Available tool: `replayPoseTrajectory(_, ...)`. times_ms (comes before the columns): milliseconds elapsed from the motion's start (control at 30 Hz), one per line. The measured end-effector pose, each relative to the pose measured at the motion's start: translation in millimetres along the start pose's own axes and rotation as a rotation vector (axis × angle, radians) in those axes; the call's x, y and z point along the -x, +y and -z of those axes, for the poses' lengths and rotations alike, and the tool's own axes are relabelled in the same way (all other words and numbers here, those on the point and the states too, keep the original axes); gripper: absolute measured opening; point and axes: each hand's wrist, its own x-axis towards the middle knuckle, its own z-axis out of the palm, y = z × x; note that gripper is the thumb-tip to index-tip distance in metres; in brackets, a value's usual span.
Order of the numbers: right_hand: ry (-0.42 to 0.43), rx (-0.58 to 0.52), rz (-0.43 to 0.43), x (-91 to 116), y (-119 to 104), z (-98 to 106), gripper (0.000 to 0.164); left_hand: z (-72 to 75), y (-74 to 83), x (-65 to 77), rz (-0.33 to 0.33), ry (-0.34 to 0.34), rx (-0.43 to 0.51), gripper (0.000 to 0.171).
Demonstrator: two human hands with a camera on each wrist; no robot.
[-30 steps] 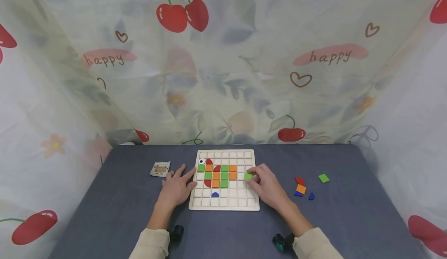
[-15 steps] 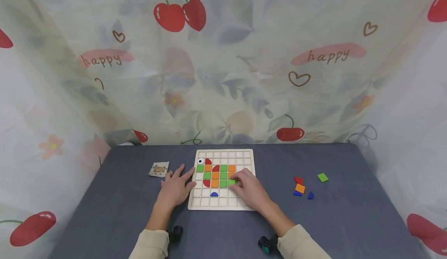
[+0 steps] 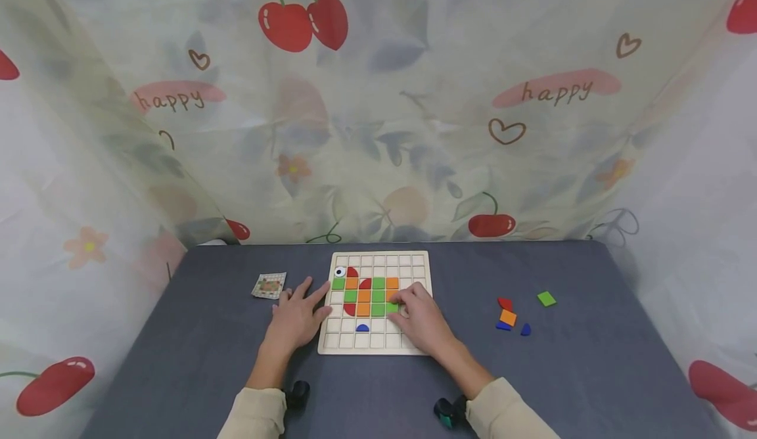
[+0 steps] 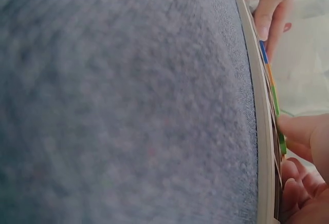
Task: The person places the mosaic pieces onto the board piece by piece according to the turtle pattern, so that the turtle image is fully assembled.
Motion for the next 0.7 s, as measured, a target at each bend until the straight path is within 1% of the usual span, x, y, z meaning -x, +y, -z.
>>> replayPoseTrajectory(200, -0.016, 0.01, -0.007, -1.2, 1.2, 0.6, 0.025, -0.3, 0.3, 0.0, 0.0, -0.002, -0.004, 0.056)
replayPoseTrajectory(367, -0.022, 0.039, 0.019, 0.9, -0.3, 4.6, 0.023, -1.3, 0.8, 0.4, -0.011, 0.001, -0.005, 0.056)
replayPoseTrajectory(533, 0.013, 0.169, 0.075, 3.7, -3.5, 16.4, 0.027, -0.1, 0.5, 0.1, -0.017, 0.009, -0.006, 0.056)
replayPoseTrajectory(600, 0.025, 0.244, 0.089, 4.8, -2.5, 22.8, 0.032, 0.3, -0.1, 0.2, -0.017, 0.009, -0.004, 0.056)
replayPoseTrajectory(700, 0.026, 0.344, 0.089, 7.3, 2.3, 32.3, 0.044, -0.2, -0.7, 0.4, -0.021, 0.004, -0.005, 0.056)
